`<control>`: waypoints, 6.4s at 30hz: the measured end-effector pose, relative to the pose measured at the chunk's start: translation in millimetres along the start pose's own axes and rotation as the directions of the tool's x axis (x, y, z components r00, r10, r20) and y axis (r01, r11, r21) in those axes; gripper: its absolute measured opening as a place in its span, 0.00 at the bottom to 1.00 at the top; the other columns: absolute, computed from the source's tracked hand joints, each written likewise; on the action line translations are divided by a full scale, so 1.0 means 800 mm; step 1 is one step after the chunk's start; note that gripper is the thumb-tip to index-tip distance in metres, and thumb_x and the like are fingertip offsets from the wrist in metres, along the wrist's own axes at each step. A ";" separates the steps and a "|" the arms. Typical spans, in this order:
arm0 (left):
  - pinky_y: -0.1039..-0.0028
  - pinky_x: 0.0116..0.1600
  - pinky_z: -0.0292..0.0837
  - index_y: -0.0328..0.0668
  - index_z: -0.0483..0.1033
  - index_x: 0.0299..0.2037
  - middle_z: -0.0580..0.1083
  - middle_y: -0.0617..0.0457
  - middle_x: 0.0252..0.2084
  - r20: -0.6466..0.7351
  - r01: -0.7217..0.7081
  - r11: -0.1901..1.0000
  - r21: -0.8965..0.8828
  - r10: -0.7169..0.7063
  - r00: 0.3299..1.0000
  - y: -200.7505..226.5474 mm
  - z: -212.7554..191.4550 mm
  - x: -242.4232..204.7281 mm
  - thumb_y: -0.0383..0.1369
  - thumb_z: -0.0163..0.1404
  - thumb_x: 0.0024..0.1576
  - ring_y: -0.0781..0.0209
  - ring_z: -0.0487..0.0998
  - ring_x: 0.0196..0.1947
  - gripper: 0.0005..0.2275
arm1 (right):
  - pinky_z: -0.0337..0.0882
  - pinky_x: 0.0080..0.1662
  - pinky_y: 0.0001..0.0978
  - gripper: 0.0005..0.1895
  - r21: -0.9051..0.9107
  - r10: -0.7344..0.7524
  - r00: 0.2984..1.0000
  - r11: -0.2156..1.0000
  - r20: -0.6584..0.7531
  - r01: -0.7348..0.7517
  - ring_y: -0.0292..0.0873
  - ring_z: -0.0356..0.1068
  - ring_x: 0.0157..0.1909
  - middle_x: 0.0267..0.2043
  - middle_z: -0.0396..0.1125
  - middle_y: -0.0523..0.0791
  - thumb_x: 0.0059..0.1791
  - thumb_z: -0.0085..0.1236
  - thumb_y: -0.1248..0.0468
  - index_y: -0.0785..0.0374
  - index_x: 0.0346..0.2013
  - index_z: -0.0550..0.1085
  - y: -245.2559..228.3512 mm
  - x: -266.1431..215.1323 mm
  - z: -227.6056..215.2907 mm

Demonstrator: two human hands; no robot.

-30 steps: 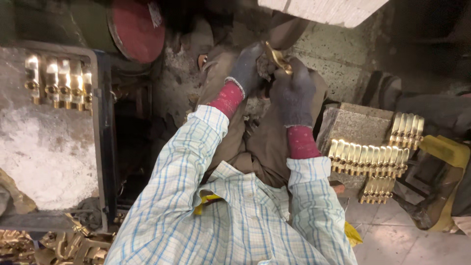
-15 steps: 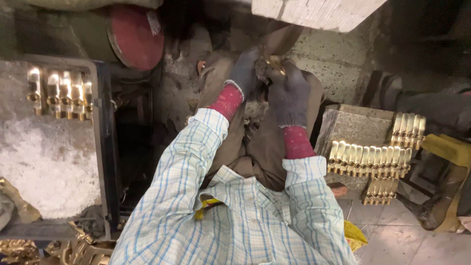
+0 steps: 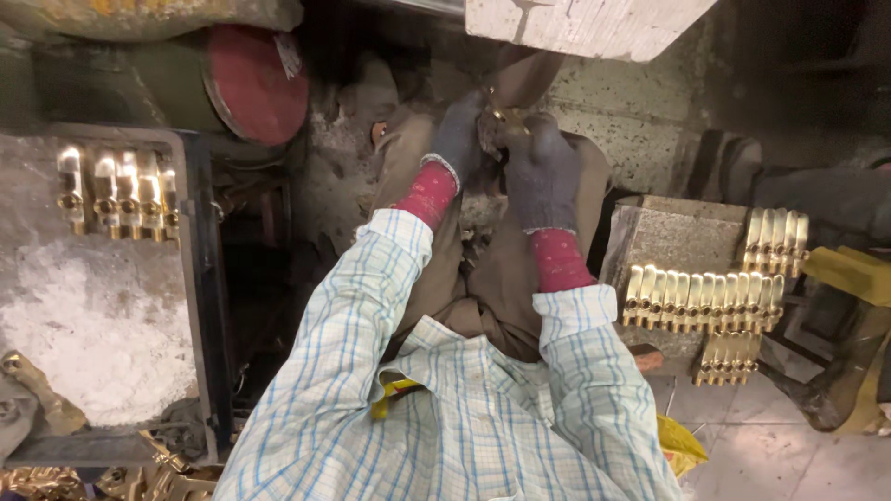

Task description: The person sits on the floor and repeatedly picks up small brass-colored metal parts, rubs them against a grinding wheel, and places them on a nearby metal block. The person handles the parts one at a time throughout the clip.

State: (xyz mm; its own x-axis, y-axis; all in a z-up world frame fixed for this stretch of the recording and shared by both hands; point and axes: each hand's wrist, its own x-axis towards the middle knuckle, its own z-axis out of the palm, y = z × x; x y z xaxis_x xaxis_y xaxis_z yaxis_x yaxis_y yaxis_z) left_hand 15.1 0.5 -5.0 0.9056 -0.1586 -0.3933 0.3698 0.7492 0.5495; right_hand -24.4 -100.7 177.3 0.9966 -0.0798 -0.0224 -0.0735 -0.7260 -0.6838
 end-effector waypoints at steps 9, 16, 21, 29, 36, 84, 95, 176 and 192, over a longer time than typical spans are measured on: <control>0.70 0.32 0.74 0.39 0.74 0.42 0.75 0.49 0.33 0.075 0.223 0.917 -0.329 -0.210 0.975 0.040 0.048 -0.044 0.35 0.44 0.65 0.60 0.76 0.27 0.09 | 0.70 0.31 0.26 0.14 0.194 -0.121 0.990 0.972 -0.068 0.132 0.38 0.68 0.31 0.34 0.66 0.47 0.54 0.55 0.68 0.66 0.54 0.74 -0.007 -0.057 -0.010; 0.67 0.22 0.67 0.41 0.71 0.34 0.69 0.49 0.21 -0.056 0.217 0.938 -0.272 -0.240 0.969 0.026 0.043 -0.022 0.39 0.47 0.64 0.57 0.71 0.17 0.11 | 0.70 0.27 0.25 0.13 0.711 0.501 0.853 0.546 0.148 -0.444 0.36 0.68 0.26 0.33 0.67 0.44 0.55 0.56 0.62 0.69 0.49 0.73 -0.019 -0.035 0.014; 0.68 0.22 0.67 0.44 0.70 0.33 0.69 0.51 0.21 -0.127 0.293 0.909 -0.296 -0.341 0.931 0.006 0.015 -0.001 0.40 0.47 0.63 0.59 0.69 0.16 0.11 | 0.72 0.26 0.27 0.15 0.734 0.351 0.930 0.604 0.106 -0.312 0.37 0.70 0.28 0.33 0.68 0.44 0.52 0.59 0.66 0.70 0.51 0.72 -0.011 -0.021 0.018; 0.64 0.28 0.71 0.40 0.71 0.34 0.71 0.49 0.22 -0.137 0.285 0.876 -0.389 -0.361 0.923 0.009 -0.005 0.014 0.42 0.48 0.63 0.54 0.73 0.21 0.13 | 0.63 0.18 0.28 0.11 0.625 0.586 0.771 0.510 0.251 -0.591 0.38 0.65 0.17 0.25 0.67 0.44 0.50 0.56 0.64 0.68 0.43 0.72 -0.050 0.008 0.005; 0.70 0.49 0.74 0.41 0.76 0.53 0.77 0.52 0.46 0.023 -0.456 0.827 0.329 0.476 0.879 0.143 0.035 -0.128 0.29 0.48 0.65 0.60 0.77 0.44 0.10 | 0.74 0.29 0.35 0.12 0.789 0.252 0.859 0.343 0.446 -0.510 0.40 0.70 0.25 0.29 0.69 0.46 0.53 0.47 0.65 0.71 0.46 0.71 -0.036 -0.035 -0.034; 0.74 0.27 0.66 0.33 0.72 0.47 0.71 0.53 0.26 -0.032 -0.063 0.998 -0.024 0.062 0.998 0.062 0.024 -0.062 0.37 0.48 0.64 0.64 0.69 0.22 0.12 | 0.85 0.44 0.36 0.17 0.747 0.242 0.963 0.618 0.118 -0.246 0.46 0.79 0.41 0.49 0.71 0.57 0.54 0.50 0.73 0.78 0.56 0.71 -0.012 0.015 -0.030; 0.73 0.22 0.57 0.46 0.67 0.30 0.64 0.58 0.20 -0.184 0.130 0.990 0.053 -0.118 0.976 0.058 0.028 -0.045 0.52 0.49 0.61 0.67 0.64 0.17 0.19 | 0.78 0.32 0.29 0.18 0.727 0.370 0.928 0.623 0.053 -0.289 0.42 0.74 0.27 0.29 0.73 0.51 0.55 0.52 0.66 0.75 0.55 0.72 -0.039 0.011 -0.029; 0.78 0.28 0.69 0.40 0.75 0.40 0.70 0.58 0.27 0.098 -0.287 0.700 0.654 0.297 0.950 0.149 0.062 -0.089 0.31 0.50 0.63 0.72 0.70 0.23 0.04 | 0.72 0.50 0.41 0.28 -0.335 -0.502 0.864 0.806 0.048 0.487 0.51 0.72 0.45 0.42 0.73 0.47 0.42 0.74 0.54 0.65 0.49 0.75 0.086 0.029 0.012; 0.74 0.18 0.61 0.44 0.72 0.31 0.67 0.58 0.18 -0.232 0.036 0.849 0.528 0.104 0.967 0.157 0.084 -0.083 0.37 0.50 0.60 0.69 0.65 0.13 0.08 | 0.71 0.42 0.45 0.16 -0.290 -0.247 0.963 0.919 0.108 0.268 0.53 0.71 0.39 0.34 0.71 0.51 0.40 0.75 0.60 0.66 0.27 0.74 0.077 0.040 0.026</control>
State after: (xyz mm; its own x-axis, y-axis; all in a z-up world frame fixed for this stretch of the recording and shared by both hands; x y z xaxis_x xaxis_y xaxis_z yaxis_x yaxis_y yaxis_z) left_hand 15.4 62.0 139.7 0.8660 0.0740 -0.4945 0.4556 0.2910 0.8413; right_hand 4.1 -134.2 119.4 0.9821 0.1755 0.0686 0.1880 -0.8866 -0.4226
